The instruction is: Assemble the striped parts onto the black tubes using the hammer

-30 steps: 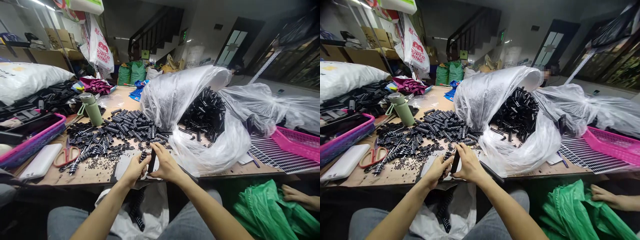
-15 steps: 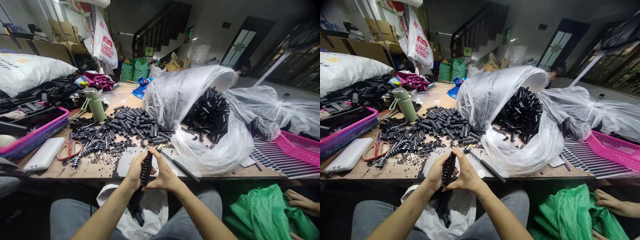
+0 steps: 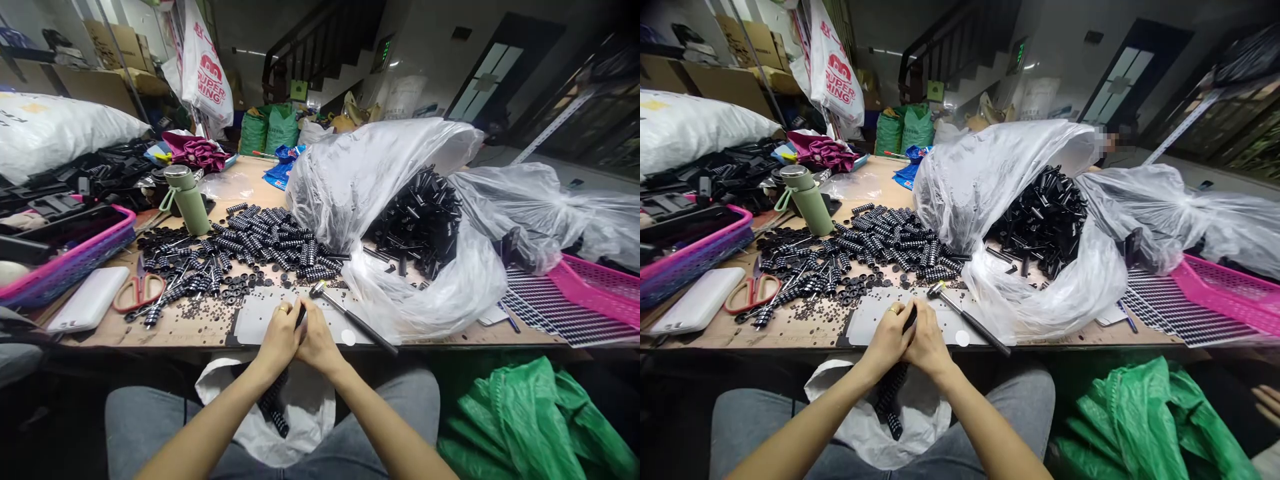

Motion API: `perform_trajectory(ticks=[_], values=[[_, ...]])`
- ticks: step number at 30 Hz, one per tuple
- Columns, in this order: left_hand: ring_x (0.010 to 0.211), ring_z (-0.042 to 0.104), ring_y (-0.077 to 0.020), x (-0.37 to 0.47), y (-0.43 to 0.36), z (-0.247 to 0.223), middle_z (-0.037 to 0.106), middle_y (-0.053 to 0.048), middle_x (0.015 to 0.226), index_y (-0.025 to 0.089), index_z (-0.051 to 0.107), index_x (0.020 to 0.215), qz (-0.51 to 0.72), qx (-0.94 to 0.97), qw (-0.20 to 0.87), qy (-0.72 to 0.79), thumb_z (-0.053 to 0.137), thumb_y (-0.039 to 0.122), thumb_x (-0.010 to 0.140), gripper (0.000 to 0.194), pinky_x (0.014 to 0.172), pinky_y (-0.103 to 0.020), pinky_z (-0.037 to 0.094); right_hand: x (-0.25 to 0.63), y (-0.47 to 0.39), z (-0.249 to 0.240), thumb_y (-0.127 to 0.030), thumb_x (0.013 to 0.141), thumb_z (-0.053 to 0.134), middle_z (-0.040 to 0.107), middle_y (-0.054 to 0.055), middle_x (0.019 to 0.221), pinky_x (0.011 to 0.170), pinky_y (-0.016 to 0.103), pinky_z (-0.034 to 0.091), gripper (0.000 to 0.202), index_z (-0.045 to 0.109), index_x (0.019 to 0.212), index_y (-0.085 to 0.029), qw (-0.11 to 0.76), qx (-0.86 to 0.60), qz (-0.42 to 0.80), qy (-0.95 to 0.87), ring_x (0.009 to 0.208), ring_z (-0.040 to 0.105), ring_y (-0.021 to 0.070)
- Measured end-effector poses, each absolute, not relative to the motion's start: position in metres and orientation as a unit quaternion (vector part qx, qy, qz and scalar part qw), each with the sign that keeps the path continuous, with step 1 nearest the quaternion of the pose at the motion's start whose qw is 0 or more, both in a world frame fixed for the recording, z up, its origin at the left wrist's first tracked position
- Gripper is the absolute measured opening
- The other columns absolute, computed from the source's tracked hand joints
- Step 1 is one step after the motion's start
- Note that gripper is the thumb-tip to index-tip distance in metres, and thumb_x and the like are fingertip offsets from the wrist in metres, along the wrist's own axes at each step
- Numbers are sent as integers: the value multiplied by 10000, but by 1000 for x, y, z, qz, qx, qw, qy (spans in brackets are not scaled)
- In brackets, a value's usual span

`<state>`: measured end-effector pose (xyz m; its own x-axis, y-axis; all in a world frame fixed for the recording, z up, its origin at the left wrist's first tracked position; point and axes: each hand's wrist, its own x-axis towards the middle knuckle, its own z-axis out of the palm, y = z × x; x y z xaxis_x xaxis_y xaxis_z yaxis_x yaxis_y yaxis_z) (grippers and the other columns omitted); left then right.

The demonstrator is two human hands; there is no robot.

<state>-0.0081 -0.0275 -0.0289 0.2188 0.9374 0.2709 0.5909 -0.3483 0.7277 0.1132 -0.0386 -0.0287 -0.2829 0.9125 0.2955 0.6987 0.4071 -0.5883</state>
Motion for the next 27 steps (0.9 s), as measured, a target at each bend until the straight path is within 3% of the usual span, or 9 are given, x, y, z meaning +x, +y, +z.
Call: perform_trajectory(ticks=[3, 5, 7, 9, 11, 16, 21, 23, 27], values=[[880, 516, -208, -18, -25, -50, 546, -129, 937, 102, 396, 1238, 261, 833, 131, 470, 339, 105, 824, 417, 763, -376, 449, 142, -39, -35, -298, 650, 629, 374, 157, 1249, 951, 476, 337, 691, 300, 1243, -168, 260, -588, 120, -756, 1161, 353, 316], [842, 526, -200, -27, -22, -57, 554, -131, 932, 103, 389, 1237, 232, 863, 72, 443, 296, 96, 842, 406, 731, -362, 453, 169, -36, -35, -340, 741, 553, 463, 164, 1133, 869, 500, 365, 431, 444, 1114, -152, 188, -675, 39, -712, 1074, 413, 336], [808, 530, -188, -35, -20, -57, 554, -134, 938, 105, 414, 1215, 217, 876, 30, 429, 268, 76, 843, 400, 707, -339, 447, 192, -34, -32, -336, 808, 465, 537, 145, 962, 799, 453, 391, 230, 528, 933, -153, 104, -719, -24, -686, 970, 472, 315], [798, 528, -183, -41, -19, -54, 558, -131, 938, 110, 443, 1190, 197, 886, 3, 420, 264, 68, 843, 392, 689, -323, 431, 204, -36, -25, -326, 839, 411, 559, 125, 874, 743, 392, 403, 198, 524, 837, -164, 66, -722, -22, -689, 890, 511, 283], [809, 524, -190, -45, -20, -48, 572, -122, 926, 123, 466, 1166, 175, 886, -25, 429, 283, 102, 857, 360, 687, -333, 406, 204, -43, -16, -349, 862, 359, 575, 95, 818, 670, 331, 408, 217, 492, 820, -183, 81, -719, 45, -688, 783, 548, 241], [913, 509, -212, -51, -21, -38, 596, -102, 980, 154, 469, 1153, 152, 882, -58, 443, 318, 96, 849, 344, 787, -401, 338, 176, -76, -7, -409, 896, 173, 539, 12, 624, 547, 253, 362, 315, 422, 829, -227, 223, -681, 207, -666, 566, 534, 176], [963, 518, -215, -42, -22, -41, 594, -111, 1040, 128, 453, 1176, 126, 877, -36, 462, 298, 72, 840, 374, 839, -421, 321, 163, -86, -9, -426, 883, 177, 505, 14, 550, 496, 257, 298, 324, 385, 728, -232, 136, -694, 202, -677, 530, 523, 203], [1077, 465, -246, -30, -26, -44, 544, -160, 1138, 72, 425, 1204, 131, 865, -32, 483, 324, 180, 860, 374, 905, -446, 285, 159, -85, 5, -430, 884, 172, 510, 12, 560, 491, 251, 303, 324, 378, 730, -233, 167, -683, 212, -679, 515, 509, 188], [1278, 190, -311, -8, -37, -54, 307, -245, 1337, -28, 283, 1282, 159, 856, -22, 492, 360, 514, 796, 732, 1016, -472, 149, 136, -93, 32, -425, 890, 172, 520, 6, 583, 481, 231, 337, 328, 416, 800, -226, 274, -627, 248, -687, 479, 495, 148]])
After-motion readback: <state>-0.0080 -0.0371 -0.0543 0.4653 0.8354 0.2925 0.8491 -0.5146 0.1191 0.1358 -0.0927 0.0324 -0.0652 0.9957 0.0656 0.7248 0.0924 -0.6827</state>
